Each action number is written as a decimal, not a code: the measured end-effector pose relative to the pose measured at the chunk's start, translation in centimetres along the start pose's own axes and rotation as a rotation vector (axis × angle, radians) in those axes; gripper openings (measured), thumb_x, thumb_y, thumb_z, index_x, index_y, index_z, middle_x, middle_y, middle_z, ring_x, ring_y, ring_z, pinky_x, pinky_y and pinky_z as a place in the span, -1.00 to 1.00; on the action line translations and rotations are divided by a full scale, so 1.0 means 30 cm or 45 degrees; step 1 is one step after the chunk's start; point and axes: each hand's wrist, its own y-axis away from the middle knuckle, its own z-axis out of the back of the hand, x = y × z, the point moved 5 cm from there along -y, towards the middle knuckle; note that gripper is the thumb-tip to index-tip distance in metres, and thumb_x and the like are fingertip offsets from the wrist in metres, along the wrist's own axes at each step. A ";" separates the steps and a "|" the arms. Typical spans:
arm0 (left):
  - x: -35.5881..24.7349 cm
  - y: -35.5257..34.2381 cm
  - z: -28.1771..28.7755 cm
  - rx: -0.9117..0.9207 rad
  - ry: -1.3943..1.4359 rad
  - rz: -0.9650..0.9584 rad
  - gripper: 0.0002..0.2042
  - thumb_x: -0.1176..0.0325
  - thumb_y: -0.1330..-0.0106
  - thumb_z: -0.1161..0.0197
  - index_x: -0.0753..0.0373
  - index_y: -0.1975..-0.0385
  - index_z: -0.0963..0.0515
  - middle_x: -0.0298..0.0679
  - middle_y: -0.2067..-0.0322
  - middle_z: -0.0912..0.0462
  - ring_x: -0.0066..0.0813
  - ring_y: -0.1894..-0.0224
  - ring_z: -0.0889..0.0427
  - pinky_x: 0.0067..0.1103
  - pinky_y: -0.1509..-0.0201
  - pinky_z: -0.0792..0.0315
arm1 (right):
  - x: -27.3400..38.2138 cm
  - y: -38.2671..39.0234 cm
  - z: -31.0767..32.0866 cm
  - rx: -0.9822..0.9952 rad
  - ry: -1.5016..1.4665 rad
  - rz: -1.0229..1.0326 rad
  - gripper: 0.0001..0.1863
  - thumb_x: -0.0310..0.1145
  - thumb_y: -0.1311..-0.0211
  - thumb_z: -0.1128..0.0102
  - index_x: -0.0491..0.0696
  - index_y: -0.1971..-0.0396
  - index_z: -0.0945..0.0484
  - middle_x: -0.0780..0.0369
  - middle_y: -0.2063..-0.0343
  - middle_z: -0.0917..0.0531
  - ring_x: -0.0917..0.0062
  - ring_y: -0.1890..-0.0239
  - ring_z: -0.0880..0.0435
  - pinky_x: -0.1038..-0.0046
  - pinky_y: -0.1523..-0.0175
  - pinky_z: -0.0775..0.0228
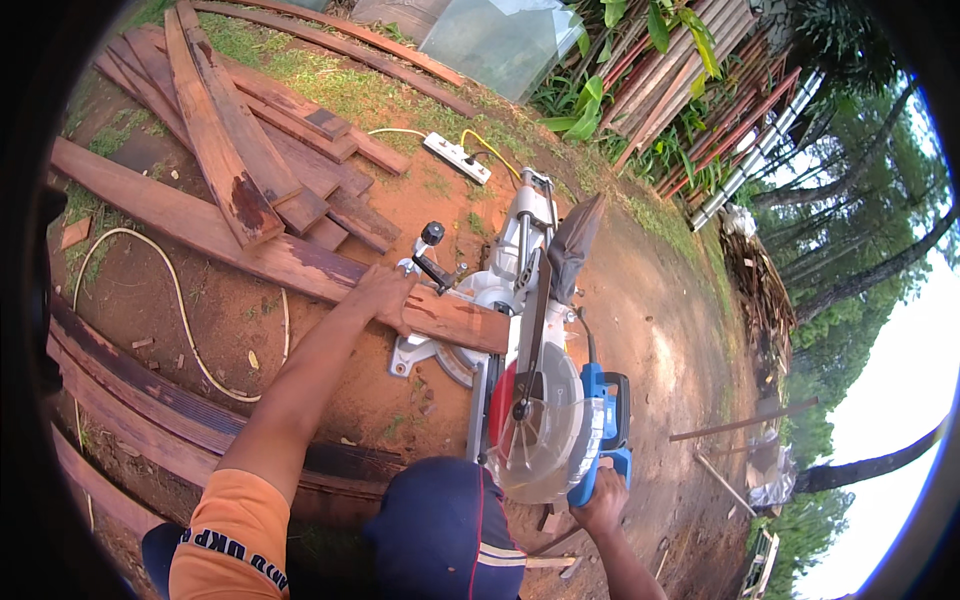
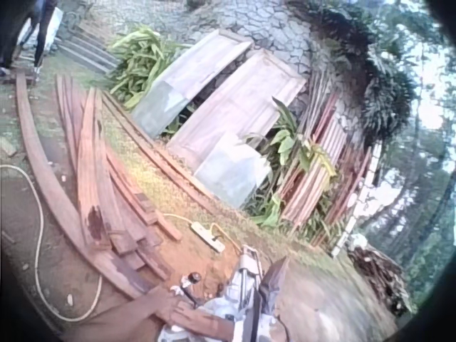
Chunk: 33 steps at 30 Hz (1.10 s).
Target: The person repeatedly positions wooden planks on a miter saw, aligns them, and cuts them into shorter pieces. The cut pieces are set aside on the ground while the person continues to handle and cut additional planks.
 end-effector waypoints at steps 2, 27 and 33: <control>0.002 -0.001 -0.008 -0.020 0.014 -0.015 0.06 -0.24 0.32 -0.71 0.36 -0.21 -0.52 0.06 -0.13 -0.67 0.02 -0.18 -0.68 -0.14 -0.26 -0.52 | -0.005 -0.004 -0.008 0.009 0.007 -0.009 -0.61 -0.31 0.21 -0.52 -0.08 0.35 -0.55 0.09 0.41 -0.56 0.06 0.30 -0.58 0.07 0.18 -0.37; 0.008 -0.001 -0.026 -0.099 0.005 -0.047 0.03 -0.18 0.38 -0.71 0.31 -0.19 -0.56 -0.03 0.00 -0.74 -0.05 -0.08 -0.74 -0.20 -0.17 -0.51 | -0.083 -0.205 -0.072 0.057 -0.024 -0.126 -0.50 -0.43 0.17 -0.49 -0.14 0.11 -0.61 -0.05 0.22 -0.69 -0.13 0.10 -0.66 -0.02 -0.03 -0.52; 0.008 -0.005 -0.029 -0.107 -0.002 -0.035 0.02 -0.19 0.40 -0.71 0.30 -0.15 -0.57 -0.02 0.00 -0.74 -0.05 -0.10 -0.73 -0.21 -0.17 -0.51 | -0.104 -0.276 -0.101 0.027 -0.004 -0.088 -0.43 -0.46 0.21 -0.50 -0.15 0.04 -0.60 -0.05 0.19 -0.69 -0.10 0.11 -0.66 -0.02 -0.02 -0.51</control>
